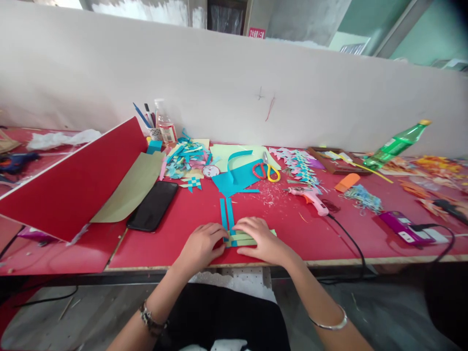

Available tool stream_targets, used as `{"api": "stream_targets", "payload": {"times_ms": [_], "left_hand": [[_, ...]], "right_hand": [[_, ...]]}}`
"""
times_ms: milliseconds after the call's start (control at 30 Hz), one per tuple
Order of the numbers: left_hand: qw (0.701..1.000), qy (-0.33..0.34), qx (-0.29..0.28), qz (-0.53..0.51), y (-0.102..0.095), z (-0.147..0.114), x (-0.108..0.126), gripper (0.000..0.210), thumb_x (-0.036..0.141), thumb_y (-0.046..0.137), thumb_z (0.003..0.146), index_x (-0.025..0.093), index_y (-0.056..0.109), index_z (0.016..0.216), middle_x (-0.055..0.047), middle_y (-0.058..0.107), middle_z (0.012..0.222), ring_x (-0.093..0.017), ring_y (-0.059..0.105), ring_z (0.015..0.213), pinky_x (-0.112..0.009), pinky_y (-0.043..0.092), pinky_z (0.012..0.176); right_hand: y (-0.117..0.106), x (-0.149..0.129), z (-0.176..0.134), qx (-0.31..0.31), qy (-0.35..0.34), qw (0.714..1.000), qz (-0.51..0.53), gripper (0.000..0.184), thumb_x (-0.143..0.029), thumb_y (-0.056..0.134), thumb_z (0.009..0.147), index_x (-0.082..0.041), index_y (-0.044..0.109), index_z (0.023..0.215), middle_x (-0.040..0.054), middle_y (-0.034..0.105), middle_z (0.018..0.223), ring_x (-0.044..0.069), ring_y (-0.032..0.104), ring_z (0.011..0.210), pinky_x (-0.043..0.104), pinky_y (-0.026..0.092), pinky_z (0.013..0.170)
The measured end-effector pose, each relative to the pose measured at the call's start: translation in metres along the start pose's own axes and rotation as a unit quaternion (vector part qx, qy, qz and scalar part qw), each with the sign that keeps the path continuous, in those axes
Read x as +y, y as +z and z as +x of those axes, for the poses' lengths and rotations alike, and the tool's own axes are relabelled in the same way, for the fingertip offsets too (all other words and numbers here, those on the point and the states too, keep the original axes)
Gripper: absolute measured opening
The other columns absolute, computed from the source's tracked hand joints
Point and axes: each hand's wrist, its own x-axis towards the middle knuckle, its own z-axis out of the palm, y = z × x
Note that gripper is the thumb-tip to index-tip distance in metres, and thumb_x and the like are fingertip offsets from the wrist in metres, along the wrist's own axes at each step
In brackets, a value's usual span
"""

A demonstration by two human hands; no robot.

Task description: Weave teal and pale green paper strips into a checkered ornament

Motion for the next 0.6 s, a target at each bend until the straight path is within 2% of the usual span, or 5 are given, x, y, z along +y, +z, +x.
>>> {"api": "stream_targets", "payload": {"times_ms": [267, 433, 600], "left_hand": [[1.000, 0.004, 0.004, -0.002, 0.001, 0.000, 0.000, 0.019, 0.016, 0.051, 0.074, 0.021, 0.055, 0.092, -0.002, 0.058, 0.098, -0.017, 0.052, 0.092, -0.030, 0.041, 0.081], [1.000, 0.005, 0.007, -0.003, 0.000, -0.001, 0.002, 0.018, 0.019, 0.050, 0.077, 0.021, 0.055, 0.094, -0.003, 0.059, 0.097, -0.017, 0.052, 0.092, -0.030, 0.042, 0.080], [1.000, 0.007, 0.012, -0.012, 0.000, -0.001, 0.000, 0.018, 0.019, 0.049, 0.077, 0.021, 0.056, 0.094, -0.003, 0.059, 0.098, -0.017, 0.053, 0.092, -0.030, 0.042, 0.080]], "right_hand": [[0.013, -0.002, -0.001, 0.003, -0.018, 0.999, 0.026, 0.028, -0.034, 0.054, 0.077, -0.024, 0.052, 0.103, 0.0045, 0.052, 0.108, 0.019, 0.045, 0.102, 0.037, 0.033, 0.089], [0.014, -0.002, -0.003, 0.030, 0.001, 0.999, 0.034, 0.029, -0.033, 0.056, 0.076, -0.023, 0.053, 0.103, 0.0059, 0.049, 0.110, 0.020, 0.044, 0.102, 0.035, 0.036, 0.088], [0.014, -0.001, -0.002, 0.024, -0.012, 0.998, 0.055, 0.025, -0.030, 0.054, 0.077, -0.024, 0.055, 0.102, 0.0054, 0.054, 0.103, 0.019, 0.047, 0.098, 0.036, 0.039, 0.084]]}}
